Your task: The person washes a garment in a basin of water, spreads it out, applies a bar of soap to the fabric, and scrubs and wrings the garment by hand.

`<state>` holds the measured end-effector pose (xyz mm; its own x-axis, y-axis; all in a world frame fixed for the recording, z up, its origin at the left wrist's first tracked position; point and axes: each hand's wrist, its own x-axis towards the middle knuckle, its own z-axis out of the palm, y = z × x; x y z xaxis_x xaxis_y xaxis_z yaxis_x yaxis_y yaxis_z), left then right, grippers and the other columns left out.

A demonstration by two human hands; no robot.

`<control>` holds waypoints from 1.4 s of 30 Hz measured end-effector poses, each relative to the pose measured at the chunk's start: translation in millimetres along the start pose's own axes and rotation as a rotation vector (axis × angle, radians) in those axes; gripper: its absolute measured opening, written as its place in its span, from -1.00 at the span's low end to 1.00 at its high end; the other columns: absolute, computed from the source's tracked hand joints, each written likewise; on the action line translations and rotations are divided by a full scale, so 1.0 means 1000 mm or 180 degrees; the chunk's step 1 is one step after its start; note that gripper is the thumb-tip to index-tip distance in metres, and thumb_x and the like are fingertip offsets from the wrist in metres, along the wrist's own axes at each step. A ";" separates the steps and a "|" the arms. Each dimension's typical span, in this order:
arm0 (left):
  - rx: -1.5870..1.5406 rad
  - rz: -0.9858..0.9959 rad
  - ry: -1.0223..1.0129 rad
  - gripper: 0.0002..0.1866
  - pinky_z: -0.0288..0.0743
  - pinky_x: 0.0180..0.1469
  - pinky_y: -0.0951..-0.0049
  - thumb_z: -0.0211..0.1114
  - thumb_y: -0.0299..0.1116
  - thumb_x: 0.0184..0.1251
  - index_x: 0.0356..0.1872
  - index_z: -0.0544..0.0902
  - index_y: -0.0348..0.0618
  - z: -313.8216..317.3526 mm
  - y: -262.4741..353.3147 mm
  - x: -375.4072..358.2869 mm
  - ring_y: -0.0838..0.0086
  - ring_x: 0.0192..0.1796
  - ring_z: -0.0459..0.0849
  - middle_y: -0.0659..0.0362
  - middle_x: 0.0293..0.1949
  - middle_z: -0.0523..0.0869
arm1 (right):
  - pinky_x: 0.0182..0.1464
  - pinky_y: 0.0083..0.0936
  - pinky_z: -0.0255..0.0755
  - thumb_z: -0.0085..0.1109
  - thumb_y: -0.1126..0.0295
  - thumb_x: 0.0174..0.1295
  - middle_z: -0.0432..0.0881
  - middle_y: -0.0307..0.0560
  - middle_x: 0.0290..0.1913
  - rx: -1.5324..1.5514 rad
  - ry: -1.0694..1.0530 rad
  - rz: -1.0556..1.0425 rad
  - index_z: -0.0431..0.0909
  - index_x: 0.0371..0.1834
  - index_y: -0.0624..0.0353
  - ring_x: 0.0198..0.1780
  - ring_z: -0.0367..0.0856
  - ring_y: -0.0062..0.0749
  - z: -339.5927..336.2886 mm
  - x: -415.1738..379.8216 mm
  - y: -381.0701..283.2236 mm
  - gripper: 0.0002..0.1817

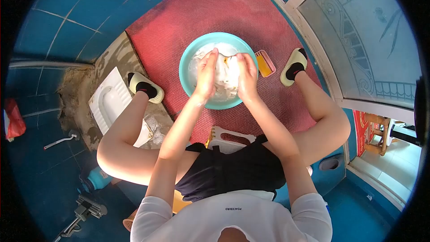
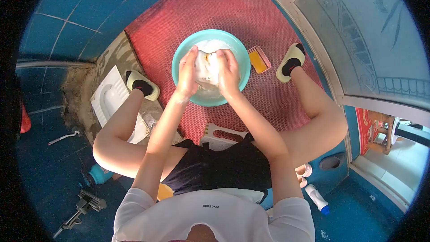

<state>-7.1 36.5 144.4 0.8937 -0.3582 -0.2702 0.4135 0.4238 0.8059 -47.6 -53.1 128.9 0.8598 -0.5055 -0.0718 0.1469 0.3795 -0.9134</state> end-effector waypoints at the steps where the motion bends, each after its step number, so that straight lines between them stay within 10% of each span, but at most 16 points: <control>1: -0.0002 -0.0002 0.0002 -0.73 0.39 -0.27 0.59 -0.06 -0.22 0.28 -0.26 0.45 -0.23 0.006 0.000 -0.003 0.62 -0.34 0.49 0.23 -0.37 0.53 | -0.36 -0.76 0.21 -0.09 0.31 0.21 0.39 -0.31 -0.48 0.0112 -0.0058 0.0046 0.38 -0.44 0.24 -0.41 0.28 -0.76 0.004 -0.004 -0.002 -0.79; 3: -0.0075 0.0084 0.0382 -0.70 0.33 -0.45 0.65 -0.08 -0.24 0.29 -0.54 0.47 -0.17 0.017 0.001 -0.009 0.69 -0.53 0.43 0.31 -0.58 0.49 | -0.39 -0.76 0.19 -0.08 0.32 0.21 0.37 -0.32 -0.50 -0.0145 -0.0111 -0.0076 0.38 -0.46 0.24 -0.43 0.26 -0.76 0.004 -0.009 0.003 -0.79; 9: 0.0017 -0.0003 0.0451 -0.70 0.20 -0.57 0.65 -0.08 -0.24 0.29 -0.57 0.46 -0.15 0.017 -0.014 -0.012 0.72 -0.61 0.32 0.33 -0.62 0.44 | -0.57 -0.74 0.10 -0.06 0.35 0.19 0.28 -0.35 -0.66 -0.0865 -0.0080 -0.0428 0.33 -0.57 0.26 -0.58 0.17 -0.76 0.004 -0.012 0.006 -0.76; 12: 0.0326 0.0090 0.0282 -0.73 0.35 -0.36 0.60 -0.10 -0.23 0.29 -0.35 0.46 -0.23 0.014 -0.023 -0.014 0.61 -0.40 0.47 0.23 -0.46 0.51 | -0.62 -0.69 0.10 -0.05 0.37 0.18 0.26 -0.29 -0.73 -0.1199 -0.0101 -0.0519 0.31 -0.60 0.28 -0.65 0.15 -0.74 -0.002 -0.011 0.008 -0.75; 42: 0.1736 0.0622 0.0451 -0.62 0.28 -0.42 0.62 -0.15 -0.20 0.32 -0.50 0.48 -0.28 0.012 -0.028 -0.024 0.66 -0.47 0.38 0.26 -0.58 0.47 | -0.58 -0.38 0.27 -0.11 0.35 0.18 0.43 0.12 -0.66 -0.2197 -0.0288 -0.1071 0.35 -0.55 0.30 -0.63 0.45 -0.10 -0.007 -0.015 0.010 -0.75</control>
<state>-42.5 23.2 134.5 0.9743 -0.1861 -0.1270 0.1233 -0.0313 0.9919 -62.0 -47.2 117.8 0.8639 -0.4315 0.2598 0.0947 -0.3675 -0.9252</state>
